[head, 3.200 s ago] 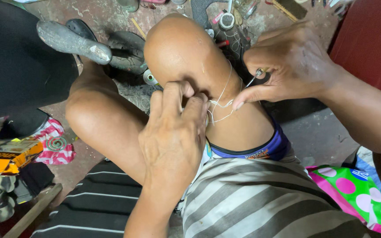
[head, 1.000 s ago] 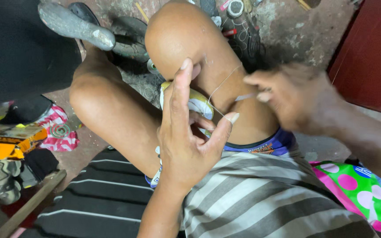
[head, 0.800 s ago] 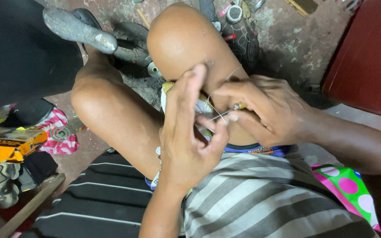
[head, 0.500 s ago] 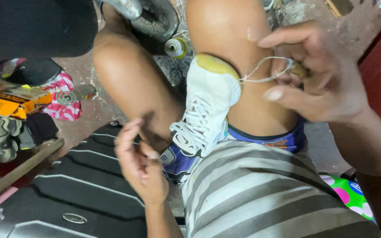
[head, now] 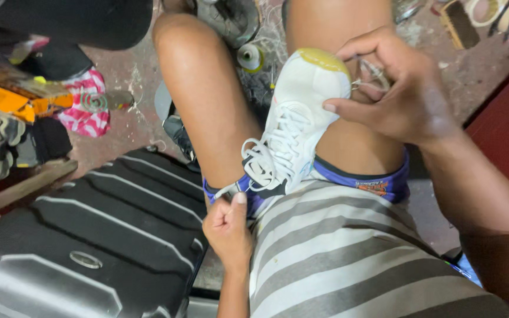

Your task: The person sits on the floor and sews the sole of a white sneaker using a needle and thread. They repeatedly push the needle through the shoe's sole and pull the thread tight to secure the stitching.

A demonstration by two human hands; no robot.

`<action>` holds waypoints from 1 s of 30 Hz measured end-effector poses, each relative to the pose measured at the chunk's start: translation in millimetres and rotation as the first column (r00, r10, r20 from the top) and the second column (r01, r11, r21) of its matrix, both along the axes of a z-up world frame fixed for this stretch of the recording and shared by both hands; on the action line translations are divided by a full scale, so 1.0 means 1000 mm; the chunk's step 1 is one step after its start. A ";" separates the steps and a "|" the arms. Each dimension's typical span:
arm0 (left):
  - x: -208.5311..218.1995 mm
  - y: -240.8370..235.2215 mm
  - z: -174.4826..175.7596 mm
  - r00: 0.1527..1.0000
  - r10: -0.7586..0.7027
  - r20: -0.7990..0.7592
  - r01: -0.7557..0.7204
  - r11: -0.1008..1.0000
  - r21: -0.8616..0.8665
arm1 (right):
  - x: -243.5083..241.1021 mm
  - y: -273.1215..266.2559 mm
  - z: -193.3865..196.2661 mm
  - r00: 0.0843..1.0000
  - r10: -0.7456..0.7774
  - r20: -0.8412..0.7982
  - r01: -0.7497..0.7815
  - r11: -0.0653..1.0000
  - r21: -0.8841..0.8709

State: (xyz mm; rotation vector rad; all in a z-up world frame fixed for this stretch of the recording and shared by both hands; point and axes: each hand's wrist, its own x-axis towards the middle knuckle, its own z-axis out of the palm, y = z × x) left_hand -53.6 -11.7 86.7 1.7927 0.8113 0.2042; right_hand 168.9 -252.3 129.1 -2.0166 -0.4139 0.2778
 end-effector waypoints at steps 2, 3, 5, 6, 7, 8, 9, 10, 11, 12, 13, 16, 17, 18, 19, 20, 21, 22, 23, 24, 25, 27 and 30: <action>-0.023 0.007 -0.014 0.980 0.186 -0.071 -0.198 0.947 -0.252 | 0.002 -0.001 -0.005 1.000 -0.016 0.005 0.016 0.999 0.048; -0.040 0.017 -0.020 0.962 0.239 -0.134 -0.264 0.939 -0.219 | 0.003 -0.001 -0.008 1.000 -0.018 0.005 0.017 0.997 0.079; -0.083 0.041 -0.037 0.905 0.349 -0.243 -0.389 0.910 -0.142 | 0.004 -0.003 -0.009 0.999 -0.034 -0.011 0.034 0.999 0.033; -0.106 0.043 -0.054 0.889 0.402 -0.222 -0.444 0.875 -0.193 | 0.007 -0.003 -0.009 0.999 -0.040 -0.014 0.041 0.999 0.010; -0.131 0.043 -0.069 0.865 0.449 -0.223 -0.495 0.835 -0.238 | 0.008 -0.006 -0.009 0.999 -0.036 -0.034 0.038 0.997 0.065; -0.153 0.045 -0.086 0.838 0.496 -0.226 -0.544 0.790 -0.283 | 0.011 -0.010 -0.008 0.998 -0.030 -0.054 0.036 0.992 0.119; -0.170 0.045 -0.099 0.836 0.491 -0.244 -0.544 0.798 -0.259 | 0.011 -0.010 -0.009 0.995 -0.036 -0.089 0.048 0.989 0.141; -0.183 0.044 -0.107 0.834 0.486 -0.263 -0.544 0.806 -0.235 | 0.011 -0.009 -0.008 0.991 -0.042 -0.124 0.062 0.985 0.163; -0.186 0.040 -0.113 0.833 0.485 -0.268 -0.543 0.810 -0.221 | 0.011 -0.009 -0.005 0.985 -0.066 -0.157 0.090 0.985 0.146; -0.179 0.041 -0.116 0.849 0.435 -0.300 -0.506 0.833 -0.222 | 0.011 -0.008 -0.004 0.978 -0.091 -0.189 0.117 0.985 0.128; -0.167 0.044 -0.109 0.856 0.383 -0.348 -0.470 0.855 -0.216 | 0.009 -0.008 -0.003 0.987 -0.059 -0.146 0.080 0.987 0.140; -0.102 0.038 -0.062 0.975 0.170 -0.144 -0.147 0.976 0.163 | 0.012 -0.010 -0.002 1.000 -0.013 -0.026 0.016 0.990 0.143; -0.081 0.032 -0.036 0.997 0.047 -0.058 -0.022 0.928 0.371 | 0.009 -0.009 -0.002 1.000 -0.014 -0.025 0.017 0.991 0.132; -0.059 0.025 -0.013 0.999 -0.017 -0.043 0.033 0.916 0.399 | 0.007 -0.008 -0.002 1.000 -0.014 -0.024 0.017 0.992 0.121; -0.037 0.016 0.006 0.997 -0.077 -0.028 0.082 0.901 0.427 | 0.006 -0.006 -0.002 0.997 -0.046 -0.058 0.053 0.990 0.132; -0.018 0.007 0.020 0.979 -0.204 0.001 0.180 0.865 0.468 | 0.005 -0.004 -0.003 0.993 -0.077 -0.093 0.089 0.986 0.142; -0.002 -0.004 0.032 0.944 -0.328 0.020 0.272 0.815 0.511 | 0.003 -0.001 -0.003 0.986 -0.105 -0.131 0.125 0.980 0.152; 0.011 -0.013 0.039 0.944 -0.321 -0.077 0.323 0.852 0.413 | 0.000 0.000 -0.003 0.984 -0.113 -0.141 0.134 0.980 0.150; 0.023 -0.020 0.040 0.933 -0.323 -0.158 0.357 0.880 0.312 | 0.000 0.002 -0.004 0.983 -0.121 -0.137 0.142 0.978 0.152; 0.031 -0.023 0.040 0.913 -0.331 -0.237 0.380 0.902 0.206 | 0.001 0.003 -0.006 0.983 -0.130 -0.132 0.150 0.977 0.154; 0.035 -0.023 0.040 0.927 -0.295 -0.234 0.346 0.913 0.219 | 0.000 0.002 -0.008 0.989 -0.113 -0.098 0.127 0.981 0.150; 0.032 -0.021 0.035 0.942 -0.235 -0.240 0.291 0.929 0.229 | -0.007 -0.001 -0.009 0.995 -0.091 -0.048 0.097 0.987 0.126; 0.023 -0.017 0.021 0.961 -0.264 -0.087 0.274 0.951 0.141 | -0.012 -0.004 -0.007 0.993 -0.101 -0.062 0.105 0.992 0.066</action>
